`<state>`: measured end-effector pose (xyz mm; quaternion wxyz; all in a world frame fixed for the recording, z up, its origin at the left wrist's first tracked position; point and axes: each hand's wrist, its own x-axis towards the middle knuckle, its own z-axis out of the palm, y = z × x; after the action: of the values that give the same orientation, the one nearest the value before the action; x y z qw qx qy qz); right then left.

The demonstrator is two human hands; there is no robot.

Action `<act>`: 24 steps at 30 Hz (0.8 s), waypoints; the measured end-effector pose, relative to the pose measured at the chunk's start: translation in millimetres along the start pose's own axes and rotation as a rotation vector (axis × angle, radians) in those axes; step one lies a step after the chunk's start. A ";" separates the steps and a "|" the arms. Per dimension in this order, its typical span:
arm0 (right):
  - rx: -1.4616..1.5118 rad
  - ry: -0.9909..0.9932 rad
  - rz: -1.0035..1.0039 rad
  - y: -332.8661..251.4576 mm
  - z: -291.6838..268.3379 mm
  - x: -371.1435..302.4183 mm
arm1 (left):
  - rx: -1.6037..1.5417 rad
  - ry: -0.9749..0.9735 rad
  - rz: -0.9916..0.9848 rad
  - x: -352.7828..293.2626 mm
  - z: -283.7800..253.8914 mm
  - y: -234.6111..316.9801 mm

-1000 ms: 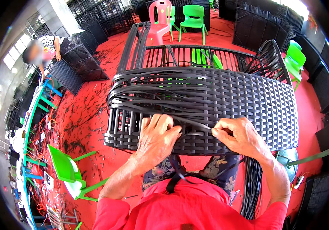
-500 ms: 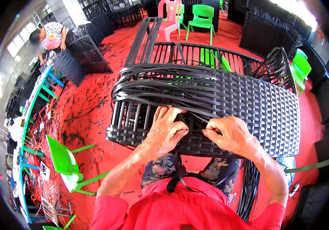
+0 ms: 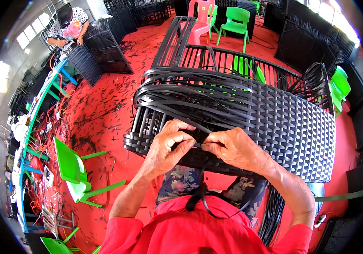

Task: The person weaves synthetic wicker strips into a chair frame by hand, threading the strips over and under the structural lattice and tucking the ends into the weave.

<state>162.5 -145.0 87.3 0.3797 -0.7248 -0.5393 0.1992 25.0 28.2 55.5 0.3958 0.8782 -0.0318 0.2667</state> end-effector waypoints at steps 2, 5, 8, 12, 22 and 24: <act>-0.022 -0.001 0.035 -0.9 -3.3 -2.0 | 0.179 0.007 0.042 -2.0 0.2 -4.6; -0.137 0.103 -0.029 4.1 0.3 -1.3 | 0.533 -0.077 0.091 -0.5 -0.1 -5.2; -0.216 0.007 0.083 1.7 3.7 7.0 | 0.572 -0.176 0.102 7.8 1.6 -11.1; -0.333 0.048 0.045 7.7 8.6 12.4 | 0.511 -0.208 0.125 13.2 -1.6 -11.8; -0.409 0.080 0.069 -0.9 19.2 19.0 | 0.464 -0.037 0.159 9.0 2.4 -17.6; -0.355 0.075 0.027 -0.6 15.3 18.8 | 0.238 -0.040 0.014 10.6 -4.3 -19.6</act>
<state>157.9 -122.2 80.3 0.2630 -0.7945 -0.5417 0.0785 37.3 46.3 49.8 0.2863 0.9238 -0.0141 0.2539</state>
